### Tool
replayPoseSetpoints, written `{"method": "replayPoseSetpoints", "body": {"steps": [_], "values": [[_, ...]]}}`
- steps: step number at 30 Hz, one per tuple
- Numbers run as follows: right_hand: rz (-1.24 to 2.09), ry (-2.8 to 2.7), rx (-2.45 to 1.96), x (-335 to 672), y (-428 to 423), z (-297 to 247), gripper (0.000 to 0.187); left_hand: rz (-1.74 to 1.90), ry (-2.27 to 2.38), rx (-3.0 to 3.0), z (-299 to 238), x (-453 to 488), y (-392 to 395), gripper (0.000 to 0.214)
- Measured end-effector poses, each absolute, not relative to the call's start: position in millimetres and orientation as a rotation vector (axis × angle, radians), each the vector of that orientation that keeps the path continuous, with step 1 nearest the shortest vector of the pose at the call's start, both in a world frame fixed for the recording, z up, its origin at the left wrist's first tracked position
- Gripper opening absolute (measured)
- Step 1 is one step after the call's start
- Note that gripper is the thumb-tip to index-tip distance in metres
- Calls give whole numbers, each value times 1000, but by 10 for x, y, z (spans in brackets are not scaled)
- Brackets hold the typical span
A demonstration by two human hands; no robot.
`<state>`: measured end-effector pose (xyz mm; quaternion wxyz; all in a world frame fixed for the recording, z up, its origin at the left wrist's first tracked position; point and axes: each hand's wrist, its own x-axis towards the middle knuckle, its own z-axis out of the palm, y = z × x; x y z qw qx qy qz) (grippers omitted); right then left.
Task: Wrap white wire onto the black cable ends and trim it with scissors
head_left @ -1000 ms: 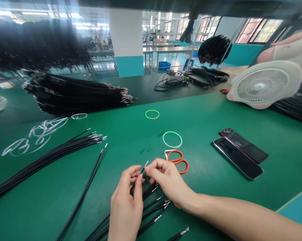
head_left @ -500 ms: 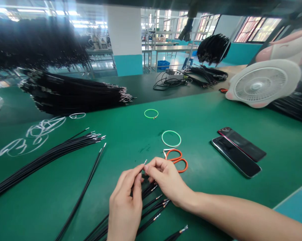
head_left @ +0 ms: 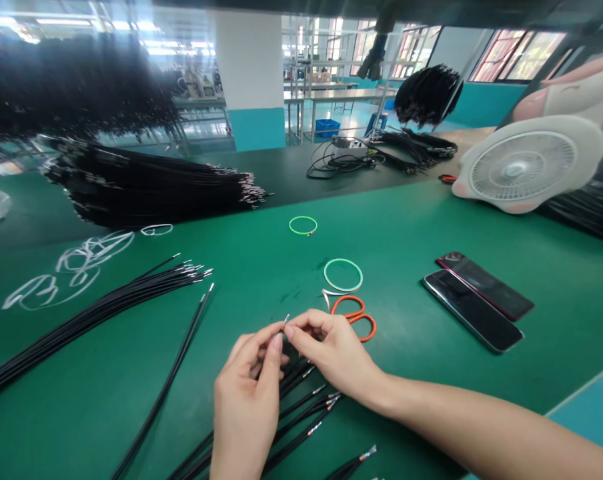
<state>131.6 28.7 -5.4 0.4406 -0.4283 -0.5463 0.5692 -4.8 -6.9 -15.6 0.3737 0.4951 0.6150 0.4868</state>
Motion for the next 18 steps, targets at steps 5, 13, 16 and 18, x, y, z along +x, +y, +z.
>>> {"method": "replayPoseSetpoints", "body": {"steps": [5,13,16,18], "values": [[1426,-1378,-1082,1320,295,-74,18,1290,1563,1106,-95,-29,-50,31],[1399,-1400,-1094,1310,264,-7,14,1287,1479,892,-64,-18,-64,36],[1375,-1415,-1119,1303,249,-1,16,1290,1422,798,-54,-36,-85,35],[1379,-1422,-1114,1296,245,-8,17,1288,1366,720,-35,-53,-96,34]]}}
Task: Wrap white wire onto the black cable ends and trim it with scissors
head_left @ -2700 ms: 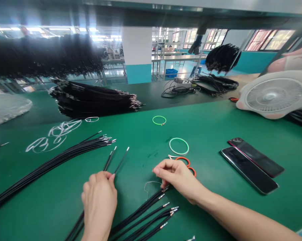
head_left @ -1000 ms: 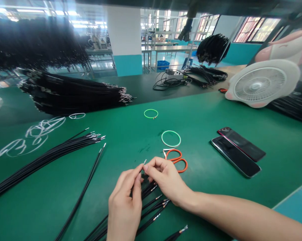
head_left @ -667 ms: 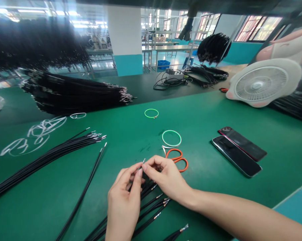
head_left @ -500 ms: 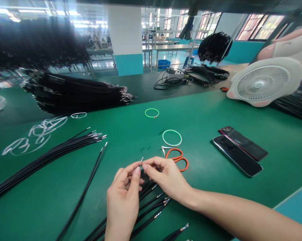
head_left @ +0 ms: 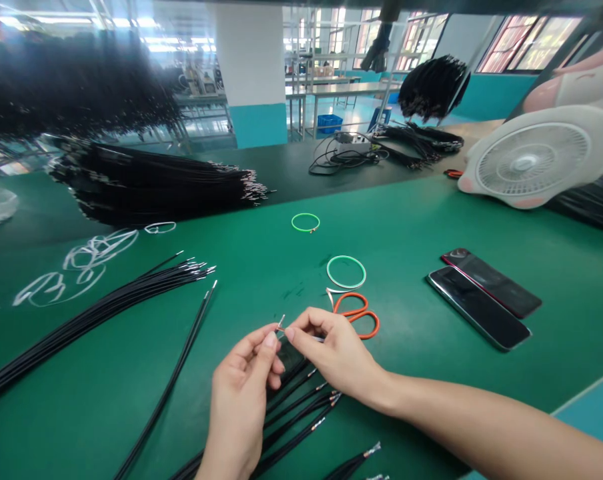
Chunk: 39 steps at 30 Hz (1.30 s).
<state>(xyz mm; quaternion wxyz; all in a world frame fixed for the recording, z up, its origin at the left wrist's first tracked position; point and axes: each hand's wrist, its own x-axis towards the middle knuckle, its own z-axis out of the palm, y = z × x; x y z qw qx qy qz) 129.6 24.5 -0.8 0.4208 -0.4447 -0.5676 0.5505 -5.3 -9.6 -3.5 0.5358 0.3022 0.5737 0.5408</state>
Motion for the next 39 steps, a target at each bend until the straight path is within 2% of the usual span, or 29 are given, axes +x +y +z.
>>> {"method": "replayPoseSetpoints", "body": {"steps": [8,24,39], "values": [[1407,-1431,-1082,1269,238,-49,19,1238,1232,545,75,-100,-90,33],[1261,-1487,-1105,1284,216,-40,15,1242,1635,1196,-81,-41,-84,27],[1272,-1586,-1073,1311,227,-17,19,1115,1324,787,0,-89,-111,27]]}}
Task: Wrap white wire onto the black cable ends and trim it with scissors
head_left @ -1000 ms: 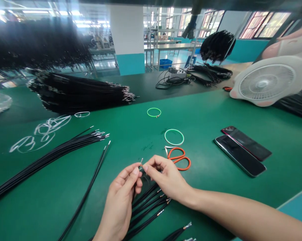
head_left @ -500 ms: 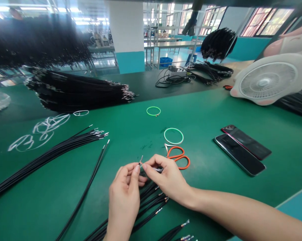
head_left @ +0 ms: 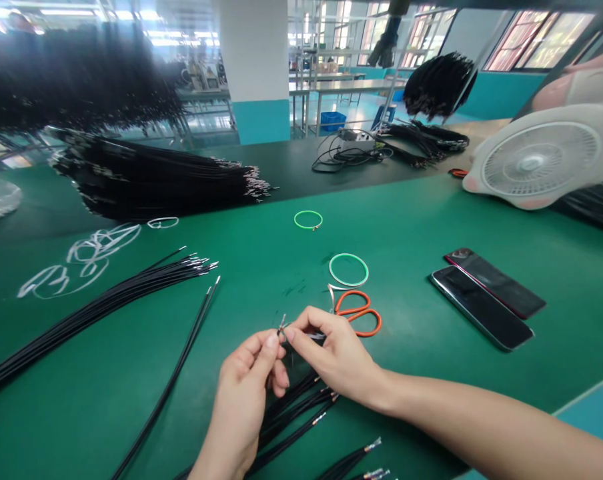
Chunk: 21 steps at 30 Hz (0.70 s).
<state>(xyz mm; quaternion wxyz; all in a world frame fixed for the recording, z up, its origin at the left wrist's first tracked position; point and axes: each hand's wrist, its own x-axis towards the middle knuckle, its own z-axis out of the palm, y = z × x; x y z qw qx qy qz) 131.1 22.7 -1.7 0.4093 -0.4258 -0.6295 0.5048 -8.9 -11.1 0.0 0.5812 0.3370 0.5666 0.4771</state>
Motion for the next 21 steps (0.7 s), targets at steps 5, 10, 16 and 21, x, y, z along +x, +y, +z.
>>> {"method": "replayPoseSetpoints", "body": {"steps": [5,10,16,21], "values": [[1298,-1605,-1002,1326,239,-14,15,1084,1215,647,63,-136,-111,26],[1335,-1634,-927,1349,253,-21,16,1033,1119,570,102,-158,-115,24],[1364,-1632,-895,1363,270,-31,20,994,1096,606,89,-172,-124,27],[1319,-1572,-988,1353,252,-22,15,1073,1243,801,73,-149,-108,26]]}}
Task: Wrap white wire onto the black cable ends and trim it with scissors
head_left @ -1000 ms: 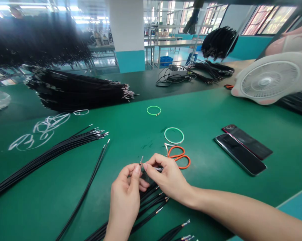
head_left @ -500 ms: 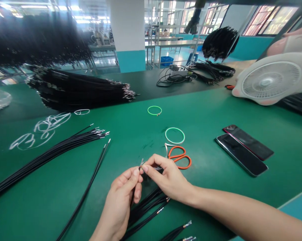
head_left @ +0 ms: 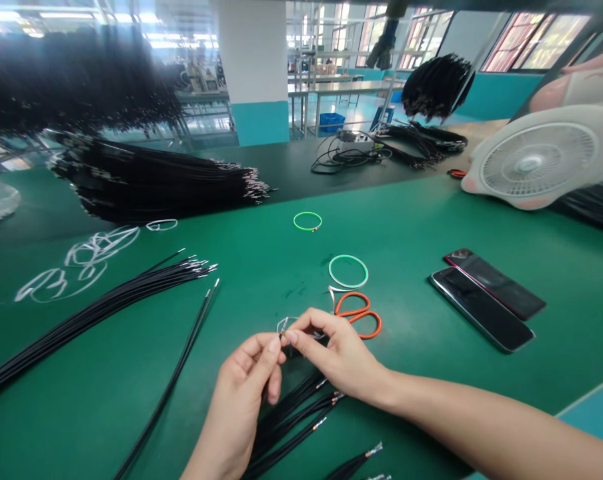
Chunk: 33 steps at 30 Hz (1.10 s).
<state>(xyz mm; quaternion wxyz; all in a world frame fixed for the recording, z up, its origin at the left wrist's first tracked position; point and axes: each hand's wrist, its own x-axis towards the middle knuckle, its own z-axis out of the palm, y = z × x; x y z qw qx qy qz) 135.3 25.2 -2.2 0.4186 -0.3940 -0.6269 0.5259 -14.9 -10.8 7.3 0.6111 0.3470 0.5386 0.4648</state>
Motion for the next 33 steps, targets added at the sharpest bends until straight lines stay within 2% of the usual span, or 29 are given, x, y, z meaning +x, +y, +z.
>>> {"method": "replayPoseSetpoints", "body": {"steps": [9,18,25,33], "values": [[1234,-1544,-1142,1333,190,24,16,1246,1473,954,-70,-74,-63,26],[1223,-1483,-1172,1314,157,24,21,1296,1726,1321,-91,-53,-100,12],[1291,-1434,-1181,1284,155,8,19,1310,1803,1374,-90,-6,-150,21],[1340,-1339,-1207,1293,192,46,13,1408,1796,1750,-89,16,-205,17]]}}
